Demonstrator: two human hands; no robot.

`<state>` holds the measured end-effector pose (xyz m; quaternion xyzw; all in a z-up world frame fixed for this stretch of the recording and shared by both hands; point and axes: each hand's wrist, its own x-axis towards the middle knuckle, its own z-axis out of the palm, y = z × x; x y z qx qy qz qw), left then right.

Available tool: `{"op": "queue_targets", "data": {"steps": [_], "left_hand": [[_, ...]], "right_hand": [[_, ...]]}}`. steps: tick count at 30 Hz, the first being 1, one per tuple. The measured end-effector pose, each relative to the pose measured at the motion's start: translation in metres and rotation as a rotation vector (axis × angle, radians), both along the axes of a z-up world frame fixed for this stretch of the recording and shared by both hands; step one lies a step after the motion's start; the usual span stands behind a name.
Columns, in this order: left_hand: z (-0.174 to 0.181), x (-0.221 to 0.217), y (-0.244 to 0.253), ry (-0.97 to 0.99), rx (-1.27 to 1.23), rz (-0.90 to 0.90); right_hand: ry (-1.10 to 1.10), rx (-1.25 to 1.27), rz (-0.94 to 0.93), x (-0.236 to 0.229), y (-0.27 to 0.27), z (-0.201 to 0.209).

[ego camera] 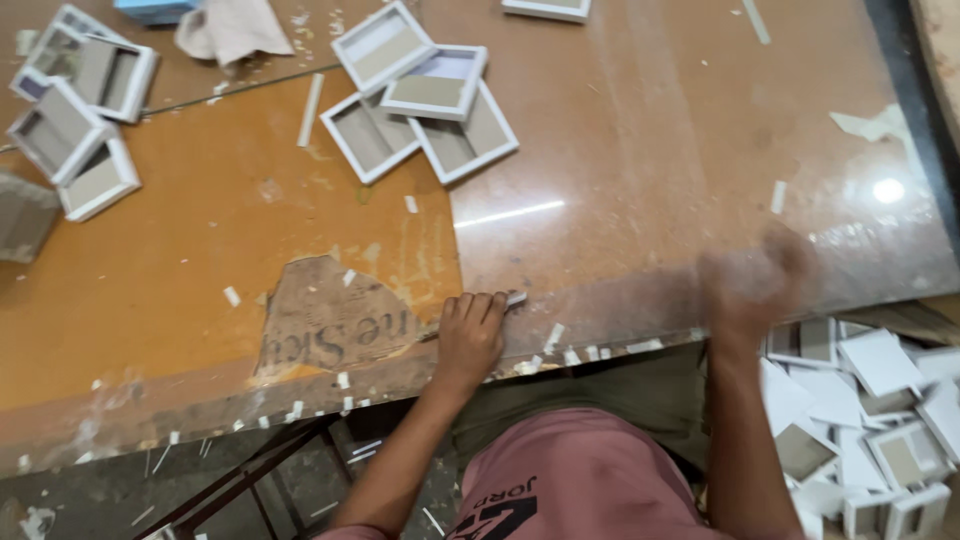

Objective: The person assembles small white picture frames by hand on a wooden worktable. They pick up frame parts, align and press them together, then place the assembled units aside. The process is repeated for multiple frames throughout the clip.

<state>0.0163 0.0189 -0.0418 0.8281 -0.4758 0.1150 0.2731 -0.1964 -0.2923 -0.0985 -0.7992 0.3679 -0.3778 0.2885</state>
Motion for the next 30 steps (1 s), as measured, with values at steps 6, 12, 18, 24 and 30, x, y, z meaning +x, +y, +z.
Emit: {"op": "queue_targets", "data": {"steps": [6, 12, 18, 24, 30], "left_hand": [[-0.017, -0.010, 0.001, -0.066, -0.045, 0.336], [0.023, -0.008, 0.007, 0.048, -0.265, 0.506], [0.086, -0.013, -0.003, 0.471, -0.292, 0.031], [0.101, -0.041, -0.057, 0.531, 0.113, -0.237], [0.157, 0.029, -0.094, 0.572, 0.456, 0.388]], "right_hand": [[0.204, -0.368, 0.822, 0.368, 0.051, 0.070], [0.650, -0.261, 0.898, 0.356, 0.063, 0.106], [-0.097, 0.824, 0.869, 0.154, 0.079, 0.051], [-0.173, 0.997, 0.812, 0.079, 0.112, 0.031], [-0.050, 0.797, 0.794, 0.083, 0.124, 0.045]]}}
